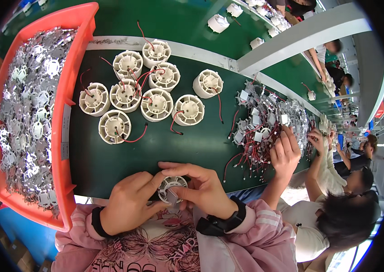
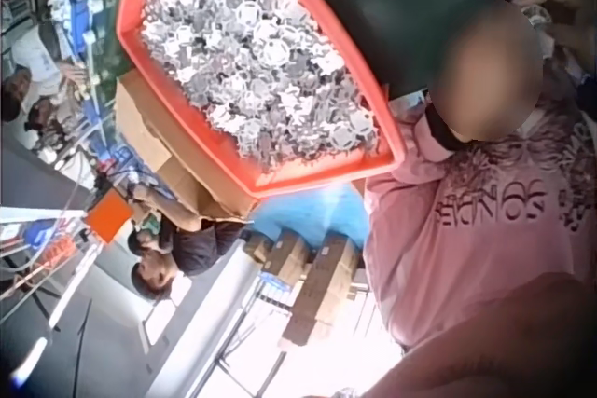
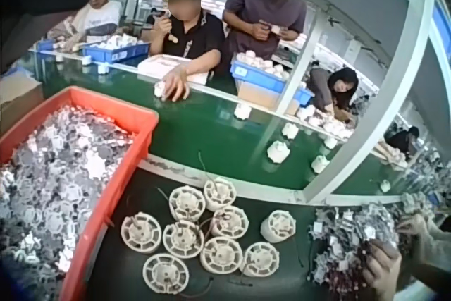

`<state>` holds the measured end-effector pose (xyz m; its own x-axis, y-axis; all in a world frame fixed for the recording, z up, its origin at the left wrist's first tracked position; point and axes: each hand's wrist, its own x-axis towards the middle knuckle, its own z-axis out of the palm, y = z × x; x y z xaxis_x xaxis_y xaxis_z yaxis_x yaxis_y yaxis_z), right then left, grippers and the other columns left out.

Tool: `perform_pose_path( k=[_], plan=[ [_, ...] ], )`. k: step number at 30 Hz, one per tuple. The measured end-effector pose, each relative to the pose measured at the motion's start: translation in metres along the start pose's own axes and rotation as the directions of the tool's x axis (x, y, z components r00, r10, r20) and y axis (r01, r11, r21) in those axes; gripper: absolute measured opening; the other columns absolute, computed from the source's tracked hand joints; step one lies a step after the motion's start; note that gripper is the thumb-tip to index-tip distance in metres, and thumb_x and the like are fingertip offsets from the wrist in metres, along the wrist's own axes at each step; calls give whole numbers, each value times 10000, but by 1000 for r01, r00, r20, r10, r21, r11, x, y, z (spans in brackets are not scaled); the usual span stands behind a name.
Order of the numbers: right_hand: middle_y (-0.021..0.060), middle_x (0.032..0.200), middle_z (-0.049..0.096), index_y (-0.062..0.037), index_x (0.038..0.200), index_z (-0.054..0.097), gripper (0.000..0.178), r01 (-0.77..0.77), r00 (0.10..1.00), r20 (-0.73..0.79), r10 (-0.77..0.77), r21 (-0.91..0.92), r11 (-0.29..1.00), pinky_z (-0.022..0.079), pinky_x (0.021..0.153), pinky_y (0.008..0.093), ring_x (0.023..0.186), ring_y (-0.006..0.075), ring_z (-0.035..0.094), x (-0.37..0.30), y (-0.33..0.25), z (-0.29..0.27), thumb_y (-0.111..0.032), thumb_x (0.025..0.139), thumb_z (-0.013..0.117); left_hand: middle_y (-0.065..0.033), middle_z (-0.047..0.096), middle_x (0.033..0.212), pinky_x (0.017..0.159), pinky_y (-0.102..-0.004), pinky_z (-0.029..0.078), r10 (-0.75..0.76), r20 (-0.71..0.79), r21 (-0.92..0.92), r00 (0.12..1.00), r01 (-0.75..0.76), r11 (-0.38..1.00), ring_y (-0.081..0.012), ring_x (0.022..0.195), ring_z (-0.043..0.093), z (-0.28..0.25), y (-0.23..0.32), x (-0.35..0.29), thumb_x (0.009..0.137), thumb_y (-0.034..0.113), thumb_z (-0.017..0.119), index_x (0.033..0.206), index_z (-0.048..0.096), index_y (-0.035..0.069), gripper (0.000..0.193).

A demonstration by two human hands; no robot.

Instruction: The person picks up a white plastic housing, inserts a metal component and a circuit board with wires into it, and places the assembled unit onto a green conveyor belt.

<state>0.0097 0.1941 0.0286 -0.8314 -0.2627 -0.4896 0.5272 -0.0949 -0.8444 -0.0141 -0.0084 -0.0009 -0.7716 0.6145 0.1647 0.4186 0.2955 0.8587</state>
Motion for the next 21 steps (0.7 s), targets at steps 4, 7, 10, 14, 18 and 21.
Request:
perform_pose_path(
  k=[4,7,10,14,18,21],
  plan=[
    [167,1317,503,1,1221,560,462,-128,992,6,128,30,991,545,619,219,882,170,653,-2,-4,3,130,780,608,-99,577,757,598,-331,491,-46,-33,-129,998,42,991,-218,636,576,-5,-5,0,666,113,788,1094,620,-15,478],
    [148,1288,527,-3,1230,545,518,196,980,16,-196,-27,980,520,735,256,973,190,629,-7,-5,18,79,738,683,-94,607,721,546,-326,475,-96,-96,-265,991,67,962,-176,561,561,-5,0,-5,727,101,771,1035,640,-29,359],
    [135,1243,558,4,1231,536,572,268,963,65,-263,-373,888,492,808,276,1016,183,607,-15,-14,20,45,696,731,-69,606,672,472,-298,411,-221,-127,-547,967,118,829,-112,508,512,-6,13,-11,819,80,711,876,637,-40,152],
    [127,1182,597,26,1217,528,618,324,946,177,-272,-488,810,468,868,290,1028,163,599,-28,-38,13,8,652,776,-35,556,607,441,-275,342,-311,129,-628,942,320,709,-101,487,474,-39,25,-13,856,95,678,728,572,-37,212],
    [140,1134,618,49,1205,522,652,361,931,223,-288,-461,811,463,879,293,1019,169,604,-39,-46,11,-11,620,804,-35,520,582,443,-287,302,-160,81,-806,984,159,570,-120,484,450,-42,21,-18,856,77,648,667,526,-21,245],
    [158,1119,619,56,1198,522,667,377,925,220,-309,-440,815,467,877,296,1008,187,612,-47,-49,9,-13,604,816,-46,530,583,463,-308,308,68,152,-779,986,77,623,-141,508,462,-39,20,-16,850,75,638,648,516,-19,254]
  ],
)
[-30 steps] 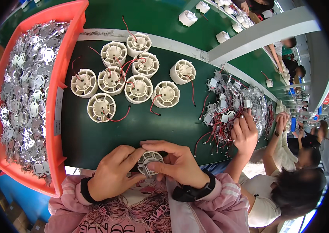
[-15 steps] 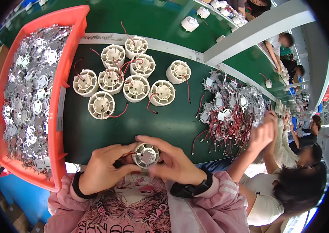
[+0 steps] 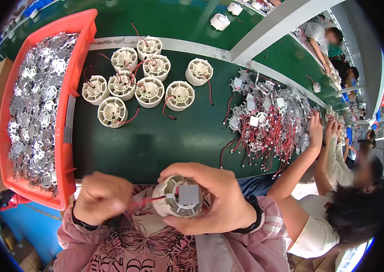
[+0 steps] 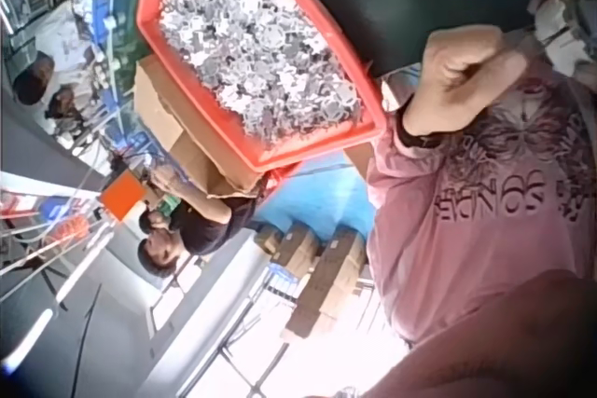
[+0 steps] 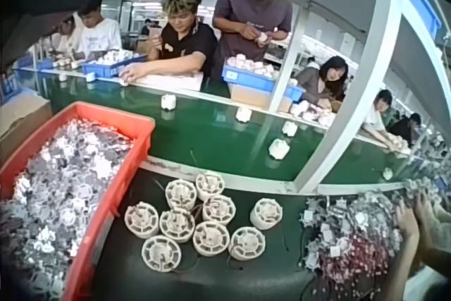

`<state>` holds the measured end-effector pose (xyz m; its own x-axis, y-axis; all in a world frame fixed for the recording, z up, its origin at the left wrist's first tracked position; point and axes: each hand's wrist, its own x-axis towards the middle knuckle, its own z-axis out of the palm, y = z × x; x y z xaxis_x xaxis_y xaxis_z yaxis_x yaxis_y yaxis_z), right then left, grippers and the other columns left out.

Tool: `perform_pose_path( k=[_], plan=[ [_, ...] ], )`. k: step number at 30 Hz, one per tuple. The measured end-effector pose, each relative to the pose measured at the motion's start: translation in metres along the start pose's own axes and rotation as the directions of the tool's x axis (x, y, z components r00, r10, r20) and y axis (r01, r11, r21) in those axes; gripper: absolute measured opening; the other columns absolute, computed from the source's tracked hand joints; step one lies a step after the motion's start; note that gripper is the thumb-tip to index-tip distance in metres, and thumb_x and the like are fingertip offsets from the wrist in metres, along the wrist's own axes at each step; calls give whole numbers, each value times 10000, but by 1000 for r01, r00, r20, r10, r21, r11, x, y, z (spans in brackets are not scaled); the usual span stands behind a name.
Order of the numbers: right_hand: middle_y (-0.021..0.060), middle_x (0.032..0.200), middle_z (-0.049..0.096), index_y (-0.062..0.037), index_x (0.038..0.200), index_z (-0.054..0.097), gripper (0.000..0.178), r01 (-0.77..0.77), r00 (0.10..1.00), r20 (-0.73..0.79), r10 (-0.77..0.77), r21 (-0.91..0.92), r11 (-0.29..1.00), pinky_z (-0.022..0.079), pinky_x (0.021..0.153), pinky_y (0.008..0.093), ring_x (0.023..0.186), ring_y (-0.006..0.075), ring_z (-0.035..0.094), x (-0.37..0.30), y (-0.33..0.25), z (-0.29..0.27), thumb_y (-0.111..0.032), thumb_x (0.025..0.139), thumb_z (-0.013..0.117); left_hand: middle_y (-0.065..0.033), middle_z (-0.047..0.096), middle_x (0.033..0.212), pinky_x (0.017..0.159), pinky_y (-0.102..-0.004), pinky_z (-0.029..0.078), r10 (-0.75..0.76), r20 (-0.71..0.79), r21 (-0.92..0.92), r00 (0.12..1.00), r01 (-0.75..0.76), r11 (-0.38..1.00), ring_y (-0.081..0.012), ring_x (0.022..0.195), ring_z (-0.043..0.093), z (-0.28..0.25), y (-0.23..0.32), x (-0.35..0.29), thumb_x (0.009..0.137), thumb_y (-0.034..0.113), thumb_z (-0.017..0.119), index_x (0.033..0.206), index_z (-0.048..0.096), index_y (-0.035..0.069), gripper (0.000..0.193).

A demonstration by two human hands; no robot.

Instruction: The person picks up a white plastic housing, inserts a metal component and a circuit board with wires into it, and places the assembled unit onto a green conveyor belt.

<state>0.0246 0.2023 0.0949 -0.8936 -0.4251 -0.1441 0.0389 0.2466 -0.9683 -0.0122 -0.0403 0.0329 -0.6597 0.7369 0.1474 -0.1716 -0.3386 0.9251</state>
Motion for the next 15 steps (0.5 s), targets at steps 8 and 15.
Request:
perform_pose_path(
  k=[8,15],
  plan=[
    [186,1120,608,34,1203,529,714,-51,989,-136,59,62,997,487,841,289,993,194,612,-3,0,9,-28,573,859,-84,578,701,563,-317,403,84,20,459,996,-84,885,-189,632,552,2,6,13,876,161,592,901,524,-27,202],
    [183,1202,563,-9,1325,426,896,220,974,22,-225,-321,921,493,833,283,1051,182,584,11,-4,8,-54,559,886,-108,580,863,605,-274,456,-381,-44,85,923,384,920,-191,693,609,23,19,22,969,334,474,1280,402,-31,485]
  ],
)
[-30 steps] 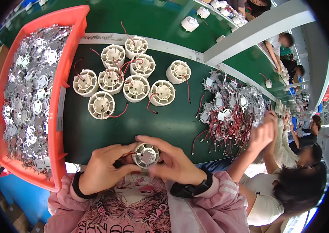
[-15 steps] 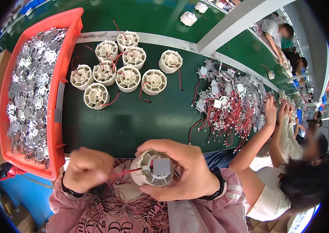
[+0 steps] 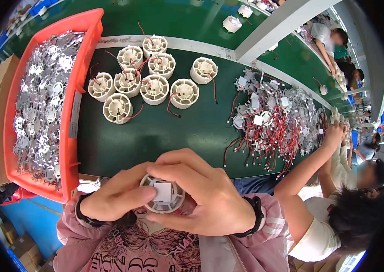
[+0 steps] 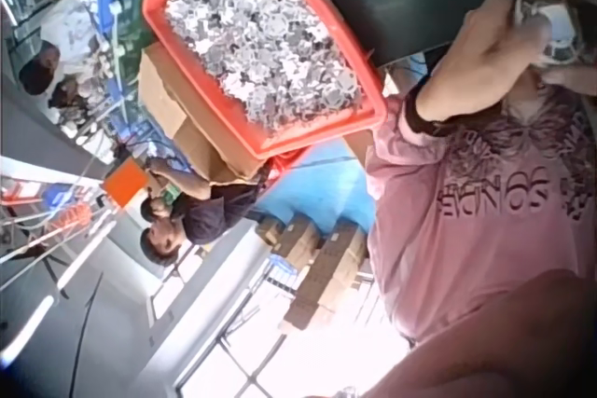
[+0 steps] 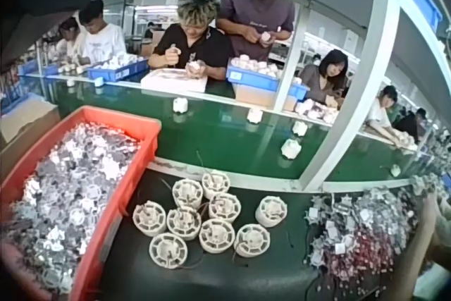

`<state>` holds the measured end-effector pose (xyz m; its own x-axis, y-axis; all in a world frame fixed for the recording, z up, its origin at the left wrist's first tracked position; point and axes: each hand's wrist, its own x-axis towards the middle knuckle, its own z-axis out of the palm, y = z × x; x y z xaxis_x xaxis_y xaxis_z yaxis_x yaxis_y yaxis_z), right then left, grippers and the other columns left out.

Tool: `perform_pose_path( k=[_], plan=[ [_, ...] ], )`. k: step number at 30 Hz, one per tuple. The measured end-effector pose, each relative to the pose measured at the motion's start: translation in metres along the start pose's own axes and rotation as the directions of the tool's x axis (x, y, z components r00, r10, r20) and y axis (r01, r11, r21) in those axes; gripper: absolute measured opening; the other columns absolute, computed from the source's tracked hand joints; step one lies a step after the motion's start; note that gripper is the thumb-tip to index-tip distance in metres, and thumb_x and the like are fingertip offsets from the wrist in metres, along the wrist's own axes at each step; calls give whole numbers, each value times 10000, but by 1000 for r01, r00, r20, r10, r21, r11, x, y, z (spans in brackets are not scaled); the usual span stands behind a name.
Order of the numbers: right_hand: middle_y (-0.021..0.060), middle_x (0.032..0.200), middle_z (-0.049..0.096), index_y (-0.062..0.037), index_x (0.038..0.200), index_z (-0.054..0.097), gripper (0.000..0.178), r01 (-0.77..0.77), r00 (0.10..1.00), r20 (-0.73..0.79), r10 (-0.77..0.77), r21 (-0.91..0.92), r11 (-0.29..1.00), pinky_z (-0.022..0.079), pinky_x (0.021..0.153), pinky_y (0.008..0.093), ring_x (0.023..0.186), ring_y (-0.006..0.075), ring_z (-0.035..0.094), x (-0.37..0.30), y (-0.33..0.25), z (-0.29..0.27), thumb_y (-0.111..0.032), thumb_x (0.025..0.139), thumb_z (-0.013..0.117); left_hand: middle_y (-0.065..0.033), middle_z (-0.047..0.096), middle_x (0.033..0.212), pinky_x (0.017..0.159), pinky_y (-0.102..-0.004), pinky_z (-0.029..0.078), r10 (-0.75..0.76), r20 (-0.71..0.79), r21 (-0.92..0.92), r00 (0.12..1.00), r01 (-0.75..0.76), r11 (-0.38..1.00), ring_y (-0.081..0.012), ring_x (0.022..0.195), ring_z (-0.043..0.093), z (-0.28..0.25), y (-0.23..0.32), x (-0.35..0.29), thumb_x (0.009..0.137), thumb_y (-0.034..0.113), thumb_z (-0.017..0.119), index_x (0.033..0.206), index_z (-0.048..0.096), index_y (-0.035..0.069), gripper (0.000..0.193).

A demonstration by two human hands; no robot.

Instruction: The person picks up a white plastic housing, inserts a metal component and a circuit board with wires into it, and places the assembled unit onto a green conveyor belt.

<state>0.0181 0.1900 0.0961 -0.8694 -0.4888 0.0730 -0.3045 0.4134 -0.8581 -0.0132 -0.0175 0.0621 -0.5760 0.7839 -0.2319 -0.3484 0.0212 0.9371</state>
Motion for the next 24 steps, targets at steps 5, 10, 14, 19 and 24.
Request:
perform_pose_path(
  k=[5,10,14,19,24],
  plan=[
    [214,1327,459,-11,1417,298,904,-249,968,70,240,359,899,494,840,298,1119,234,562,2,1,1,-166,685,805,-100,575,920,539,-268,445,-63,79,-404,995,90,910,-130,633,560,2,0,-3,991,396,403,1329,361,-6,527],
    [244,1397,376,-23,1463,194,865,-441,865,320,387,852,283,524,795,311,1130,295,560,7,9,14,-251,784,678,-78,566,933,540,-236,428,-84,123,-326,989,120,938,-99,653,520,-2,-4,-2,993,408,393,1343,360,30,516],
    [264,1407,350,-35,1475,134,874,-508,834,445,328,849,141,566,717,357,1080,341,583,9,3,10,-232,792,642,-67,560,945,542,-224,417,-4,60,-272,998,20,962,-91,697,520,1,-5,-8,993,419,388,1348,362,43,518],
    [281,1400,341,-32,1471,114,869,-494,846,467,259,868,47,593,586,387,959,382,627,14,-2,7,-203,795,635,-65,560,943,533,-229,413,-64,118,-275,991,95,957,-94,712,520,-5,2,-10,994,420,382,1348,363,40,520],
    [173,1207,505,-65,1469,154,729,-415,892,405,199,910,8,535,414,231,908,252,655,11,5,17,-141,877,571,-64,554,927,524,-220,402,-6,46,-220,999,16,975,-89,665,508,-1,-1,-9,998,418,372,1332,374,24,517]
  ],
)
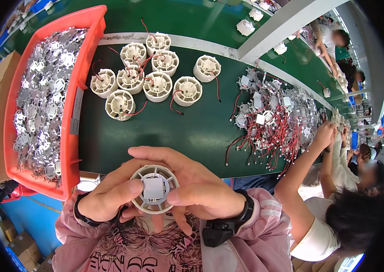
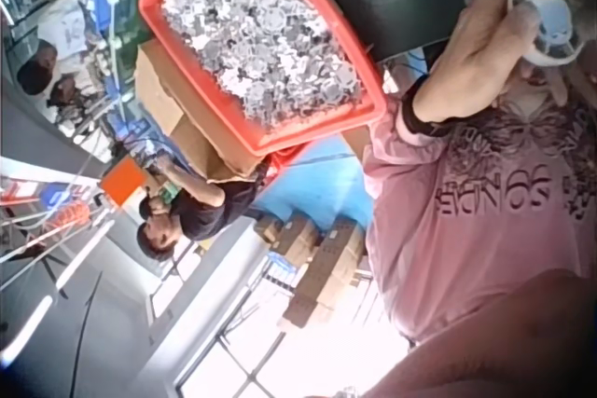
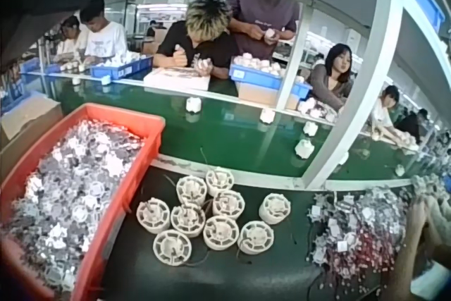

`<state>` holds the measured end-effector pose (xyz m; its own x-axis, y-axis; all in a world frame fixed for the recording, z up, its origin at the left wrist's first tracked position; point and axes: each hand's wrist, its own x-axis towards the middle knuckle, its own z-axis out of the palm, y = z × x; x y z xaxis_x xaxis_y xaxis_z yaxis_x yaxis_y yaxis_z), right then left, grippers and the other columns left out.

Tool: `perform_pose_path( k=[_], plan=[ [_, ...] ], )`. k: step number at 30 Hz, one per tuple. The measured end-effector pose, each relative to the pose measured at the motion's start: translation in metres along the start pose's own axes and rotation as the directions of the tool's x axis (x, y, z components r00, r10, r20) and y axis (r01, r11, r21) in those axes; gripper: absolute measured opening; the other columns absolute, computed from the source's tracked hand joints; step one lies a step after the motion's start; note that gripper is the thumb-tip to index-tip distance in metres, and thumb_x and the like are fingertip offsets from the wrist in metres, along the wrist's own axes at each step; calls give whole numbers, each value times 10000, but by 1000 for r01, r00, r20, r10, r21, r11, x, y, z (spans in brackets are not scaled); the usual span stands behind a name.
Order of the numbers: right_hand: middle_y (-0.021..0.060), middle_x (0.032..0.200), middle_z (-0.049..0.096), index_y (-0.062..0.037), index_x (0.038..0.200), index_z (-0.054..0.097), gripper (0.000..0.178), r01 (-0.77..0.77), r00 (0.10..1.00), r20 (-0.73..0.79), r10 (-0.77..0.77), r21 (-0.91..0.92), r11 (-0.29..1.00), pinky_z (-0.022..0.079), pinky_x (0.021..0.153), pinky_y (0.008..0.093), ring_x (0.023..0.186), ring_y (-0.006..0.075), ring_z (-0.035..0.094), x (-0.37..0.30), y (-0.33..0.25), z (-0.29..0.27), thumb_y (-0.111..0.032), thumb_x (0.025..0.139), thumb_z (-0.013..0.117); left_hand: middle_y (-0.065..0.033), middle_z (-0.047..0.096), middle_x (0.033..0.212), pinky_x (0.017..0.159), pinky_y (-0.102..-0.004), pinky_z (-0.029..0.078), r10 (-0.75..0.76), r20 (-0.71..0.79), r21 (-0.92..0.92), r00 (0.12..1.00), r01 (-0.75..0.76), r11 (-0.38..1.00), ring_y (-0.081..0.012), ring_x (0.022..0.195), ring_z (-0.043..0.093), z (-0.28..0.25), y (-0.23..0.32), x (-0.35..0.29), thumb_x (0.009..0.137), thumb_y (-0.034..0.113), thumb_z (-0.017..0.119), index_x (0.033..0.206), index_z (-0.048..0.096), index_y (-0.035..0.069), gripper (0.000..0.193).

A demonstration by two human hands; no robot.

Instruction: The person picks up a white plastic housing, inserts a metal component and a circuit board with wires into it, and places the assembled unit onto a green conveyor belt.

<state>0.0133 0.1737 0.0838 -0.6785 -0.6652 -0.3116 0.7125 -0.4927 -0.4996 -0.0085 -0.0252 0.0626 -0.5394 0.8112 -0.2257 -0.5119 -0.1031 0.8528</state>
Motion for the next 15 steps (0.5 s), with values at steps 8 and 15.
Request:
perform_pose_path(
  k=[8,15],
  plan=[
    [292,1404,333,-37,1442,221,770,-32,997,-68,24,-119,992,569,538,330,852,363,655,0,1,-3,-179,800,623,-31,525,813,473,-225,365,101,39,63,994,-103,993,-69,571,468,-8,-8,1,1002,415,369,1294,392,-11,517],
    [306,1411,312,-30,1458,173,796,-15,999,-48,9,-128,992,550,478,293,819,337,661,-3,6,-7,-141,793,597,-52,547,846,488,-236,390,47,61,42,997,-50,998,-86,576,512,-5,-3,-3,1004,383,384,1290,378,-20,494]
  ],
)
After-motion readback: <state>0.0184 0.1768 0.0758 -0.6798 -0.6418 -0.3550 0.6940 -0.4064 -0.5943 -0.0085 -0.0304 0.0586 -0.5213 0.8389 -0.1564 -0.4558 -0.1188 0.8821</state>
